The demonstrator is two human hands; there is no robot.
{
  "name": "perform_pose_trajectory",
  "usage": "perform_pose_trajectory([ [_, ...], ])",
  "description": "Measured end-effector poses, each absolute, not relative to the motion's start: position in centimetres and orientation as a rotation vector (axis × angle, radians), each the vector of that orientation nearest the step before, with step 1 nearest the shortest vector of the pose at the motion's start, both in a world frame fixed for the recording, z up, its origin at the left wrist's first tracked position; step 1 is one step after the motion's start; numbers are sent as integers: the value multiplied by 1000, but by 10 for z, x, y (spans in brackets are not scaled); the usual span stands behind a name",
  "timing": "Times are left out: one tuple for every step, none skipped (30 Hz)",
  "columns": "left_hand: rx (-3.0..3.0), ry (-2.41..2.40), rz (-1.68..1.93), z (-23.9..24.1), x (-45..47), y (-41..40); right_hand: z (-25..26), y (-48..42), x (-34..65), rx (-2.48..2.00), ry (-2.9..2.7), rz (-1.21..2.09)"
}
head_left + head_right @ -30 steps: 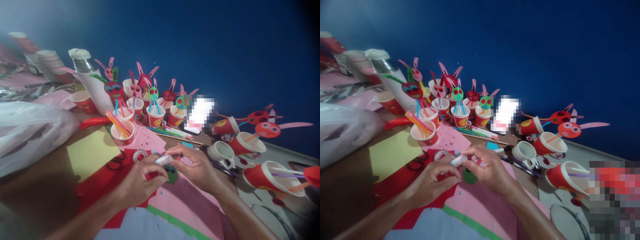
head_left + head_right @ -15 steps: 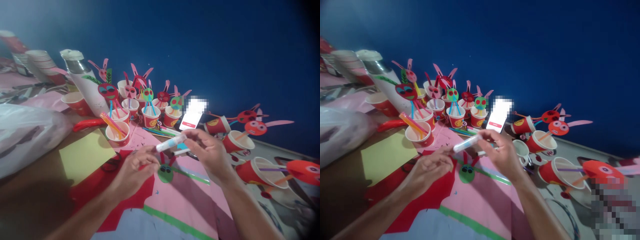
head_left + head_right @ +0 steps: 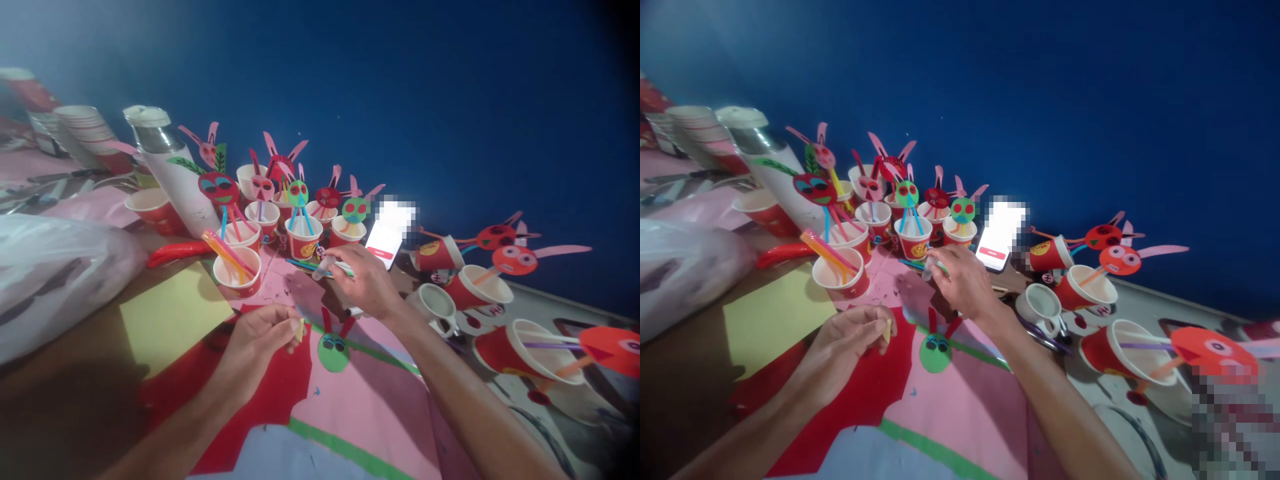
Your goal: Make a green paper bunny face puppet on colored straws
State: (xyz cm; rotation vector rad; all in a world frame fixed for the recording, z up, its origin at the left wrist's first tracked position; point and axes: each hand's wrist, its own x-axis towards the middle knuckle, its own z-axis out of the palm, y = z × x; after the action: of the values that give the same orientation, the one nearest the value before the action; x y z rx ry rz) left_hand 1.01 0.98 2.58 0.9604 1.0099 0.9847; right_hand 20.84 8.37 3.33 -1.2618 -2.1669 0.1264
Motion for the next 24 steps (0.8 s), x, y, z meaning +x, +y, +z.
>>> perform_pose_trajectory([
  [949, 1018, 971, 25, 11, 9, 33, 86, 206, -1248, -2176, 125],
  [939, 1021, 961, 24, 11, 9, 32, 87, 203, -1238, -2184, 123],
  [932, 1021, 956, 23, 12, 9, 32, 88, 200, -1224, -2194, 122],
  [926, 1015, 951, 22, 12, 8, 31, 89, 197, -1207, -2207, 121],
  [925, 1005, 947, 21, 12, 8, 30, 90, 193, -1188, -2218, 120],
  [928, 993, 942, 20, 13, 7, 29, 91, 190, -1164, -2236, 123],
  [931, 987, 936, 20, 13, 7, 29, 91, 187, -1139, -2257, 124],
  [938, 986, 930, 19, 14, 6, 28, 92, 184, -1118, -2280, 124],
  [945, 992, 923, 20, 15, 6, 27, 92, 182, -1103, -2305, 125],
  [954, 1000, 918, 20, 15, 6, 26, 92, 181, -1098, -2328, 126],
  [962, 1011, 916, 21, 16, 6, 26, 92, 180, -1098, -2347, 126],
  [967, 1021, 914, 22, 17, 6, 26, 92, 179, -1104, -2359, 122],
  [969, 1031, 913, 23, 17, 7, 26, 92, 179, -1116, -2362, 116],
  [968, 1041, 913, 23, 18, 7, 26, 92, 179, -1131, -2363, 110],
  [963, 1048, 913, 24, 18, 7, 26, 91, 179, -1148, -2364, 101],
  [954, 1051, 913, 24, 18, 7, 26, 91, 179, -1165, -2362, 93],
  [941, 1050, 913, 23, 18, 8, 27, 91, 179, -1179, -2362, 87],
  [923, 1044, 913, 22, 18, 8, 27, 91, 179, -1189, -2362, 83],
  [899, 1036, 916, 21, 18, 9, 27, 91, 179, -1192, -2363, 80],
  [870, 1023, 919, 19, 18, 9, 28, 91, 179, -1189, -2363, 76],
  [834, 1008, 920, 18, 17, 9, 29, 91, 179, -1181, -2359, 68],
  [794, 991, 922, 17, 17, 9, 30, 89, 181, -1169, -2346, 52],
  [749, 974, 927, 16, 17, 10, 32, 87, 182, -1154, -2322, 27],
  [697, 957, 934, 15, 17, 10, 35, 83, 184, -1133, -2290, -5],
])
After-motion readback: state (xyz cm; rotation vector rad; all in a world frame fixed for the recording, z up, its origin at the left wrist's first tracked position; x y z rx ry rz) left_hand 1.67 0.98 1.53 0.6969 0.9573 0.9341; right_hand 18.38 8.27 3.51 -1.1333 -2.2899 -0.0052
